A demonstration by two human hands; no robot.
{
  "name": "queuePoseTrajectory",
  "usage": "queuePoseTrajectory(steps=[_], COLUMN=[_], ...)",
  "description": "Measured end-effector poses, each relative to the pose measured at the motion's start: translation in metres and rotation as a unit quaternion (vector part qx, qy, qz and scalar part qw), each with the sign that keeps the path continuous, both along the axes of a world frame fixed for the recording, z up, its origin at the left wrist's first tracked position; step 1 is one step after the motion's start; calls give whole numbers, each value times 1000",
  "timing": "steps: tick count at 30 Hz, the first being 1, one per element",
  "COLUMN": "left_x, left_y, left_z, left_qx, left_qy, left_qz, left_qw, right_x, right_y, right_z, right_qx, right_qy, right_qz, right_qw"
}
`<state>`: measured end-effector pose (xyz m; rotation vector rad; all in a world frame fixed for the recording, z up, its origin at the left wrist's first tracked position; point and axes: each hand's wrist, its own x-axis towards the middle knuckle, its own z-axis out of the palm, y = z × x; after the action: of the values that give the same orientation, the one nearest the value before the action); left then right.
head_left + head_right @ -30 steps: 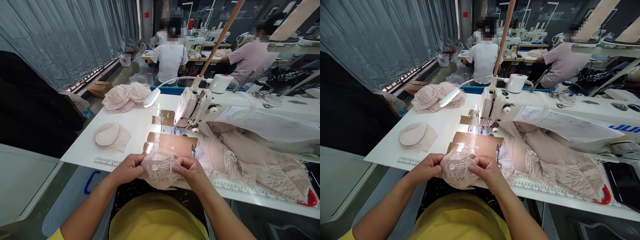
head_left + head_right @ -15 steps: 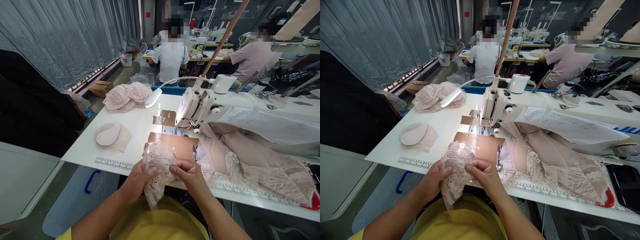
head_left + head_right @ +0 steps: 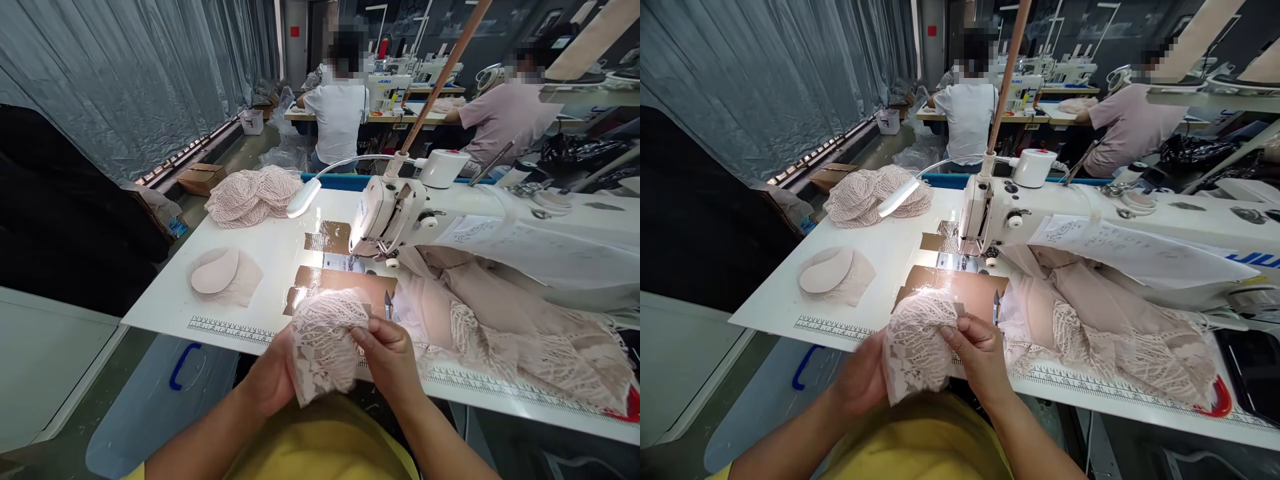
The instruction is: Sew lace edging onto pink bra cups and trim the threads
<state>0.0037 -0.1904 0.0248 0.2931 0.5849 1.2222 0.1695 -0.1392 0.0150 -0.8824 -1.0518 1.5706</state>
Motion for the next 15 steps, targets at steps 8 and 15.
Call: queuePoseTrajectory(steps=[8, 15], left_x=[-5, -63], left_y=[-13, -6], left_z=[-17, 12], left_qx=[57, 291], left_qy=[195, 473], left_qz=[-107, -10], left_qw=[973, 832], right_x=[4, 10], right_y=[15, 15], right_z=[8, 22], right_qx=[-89, -8], right_qy=[93, -38], right_qz=[-66, 124], right_qw=[989, 992])
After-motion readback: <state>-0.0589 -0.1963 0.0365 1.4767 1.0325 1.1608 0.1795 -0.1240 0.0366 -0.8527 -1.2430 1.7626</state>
